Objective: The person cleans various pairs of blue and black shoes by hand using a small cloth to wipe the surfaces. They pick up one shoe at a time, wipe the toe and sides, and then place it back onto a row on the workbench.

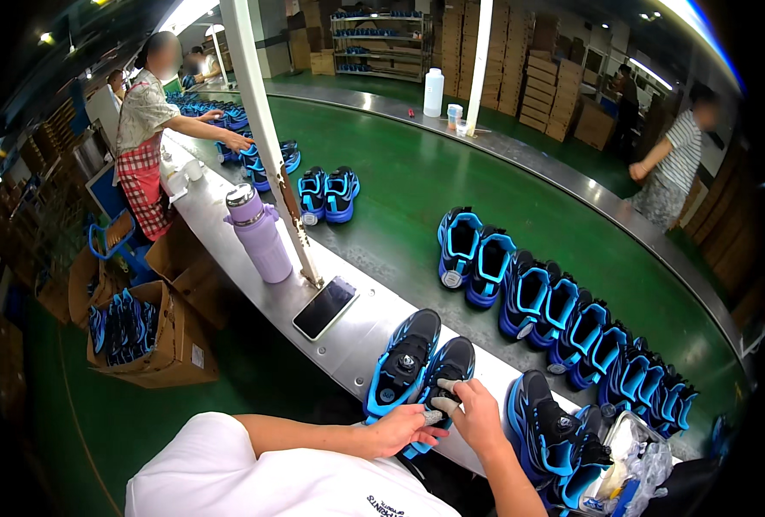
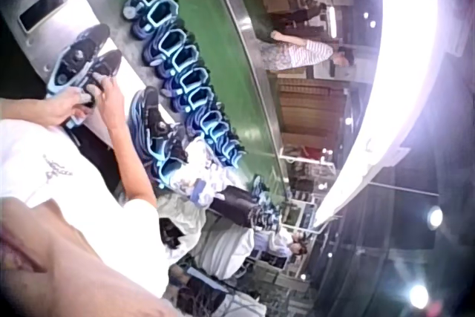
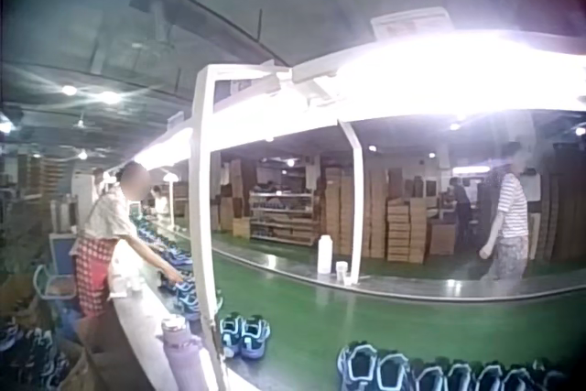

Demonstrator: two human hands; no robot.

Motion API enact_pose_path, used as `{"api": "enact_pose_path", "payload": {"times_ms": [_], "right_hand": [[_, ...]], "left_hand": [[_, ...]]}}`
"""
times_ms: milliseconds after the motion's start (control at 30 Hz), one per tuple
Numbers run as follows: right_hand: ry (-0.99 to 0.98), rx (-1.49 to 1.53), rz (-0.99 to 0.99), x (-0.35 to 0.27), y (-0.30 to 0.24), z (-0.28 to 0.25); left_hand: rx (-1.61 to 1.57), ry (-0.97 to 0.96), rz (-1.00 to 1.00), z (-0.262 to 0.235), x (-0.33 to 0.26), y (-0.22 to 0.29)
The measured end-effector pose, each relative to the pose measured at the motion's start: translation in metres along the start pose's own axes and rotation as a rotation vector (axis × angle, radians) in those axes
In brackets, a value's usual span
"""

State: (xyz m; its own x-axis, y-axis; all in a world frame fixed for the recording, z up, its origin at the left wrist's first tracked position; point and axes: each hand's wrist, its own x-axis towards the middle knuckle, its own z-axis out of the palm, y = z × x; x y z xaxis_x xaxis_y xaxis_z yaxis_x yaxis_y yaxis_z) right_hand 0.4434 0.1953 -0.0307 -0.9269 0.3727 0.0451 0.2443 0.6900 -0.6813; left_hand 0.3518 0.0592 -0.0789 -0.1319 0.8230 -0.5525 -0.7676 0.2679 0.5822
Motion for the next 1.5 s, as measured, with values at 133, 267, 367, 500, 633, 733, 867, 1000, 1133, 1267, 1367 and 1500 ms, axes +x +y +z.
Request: {"api": "enact_pose_path", "payload": {"times_ms": [133, 267, 367, 500, 633, 733, 867, 1000, 1133, 1267, 1367, 1500], "right_hand": [[-0.071, 0.071, -0.124, 0.005, 0.002, -0.015], [-0.065, 0.027, -0.148, 0.004, 0.016, -0.010], [0.083, -0.011, -0.064, -0.004, 0.002, 0.002], [-0.088, 0.077, -0.046, 0.002, 0.002, -0.019], [-0.117, 0.087, -0.113, -0.003, 0.009, -0.022], [0.063, 0.118, -0.101, -0.008, 0.007, 0.005], [0.114, 0.092, -0.062, -0.013, -0.008, 0.002], [0.143, 0.114, 0.053, -0.009, 0.005, -0.039], [0.452, 0.181, -0.181, 0.001, -0.038, -0.087], [0.401, 0.231, -0.447, 0.013, -0.088, -0.110], [0.716, 0.182, -0.689, -0.034, -0.130, -0.169], [0.992, 0.556, -0.814, -0.082, -0.161, -0.196]], "left_hand": [[-0.020, -0.004, 0.013, -0.003, -0.003, -0.003], [0.004, 0.030, -0.003, 0.008, -0.001, 0.001], [0.008, 0.023, 0.001, 0.004, 0.001, 0.000], [0.003, -0.001, 0.024, 0.003, -0.001, -0.003], [0.023, 0.049, 0.009, 0.009, -0.002, -0.007], [0.035, 0.041, -0.007, 0.009, -0.002, -0.005], [0.029, 0.006, 0.046, 0.005, -0.011, -0.007], [0.032, -0.012, 0.013, 0.008, -0.006, -0.004], [0.219, -0.050, 0.004, 0.002, -0.009, 0.020], [0.118, 0.033, 0.094, -0.024, -0.025, 0.022], [0.134, -0.056, 0.109, -0.015, -0.022, 0.019], [0.065, -0.039, 0.171, -0.038, 0.000, 0.010]]}}
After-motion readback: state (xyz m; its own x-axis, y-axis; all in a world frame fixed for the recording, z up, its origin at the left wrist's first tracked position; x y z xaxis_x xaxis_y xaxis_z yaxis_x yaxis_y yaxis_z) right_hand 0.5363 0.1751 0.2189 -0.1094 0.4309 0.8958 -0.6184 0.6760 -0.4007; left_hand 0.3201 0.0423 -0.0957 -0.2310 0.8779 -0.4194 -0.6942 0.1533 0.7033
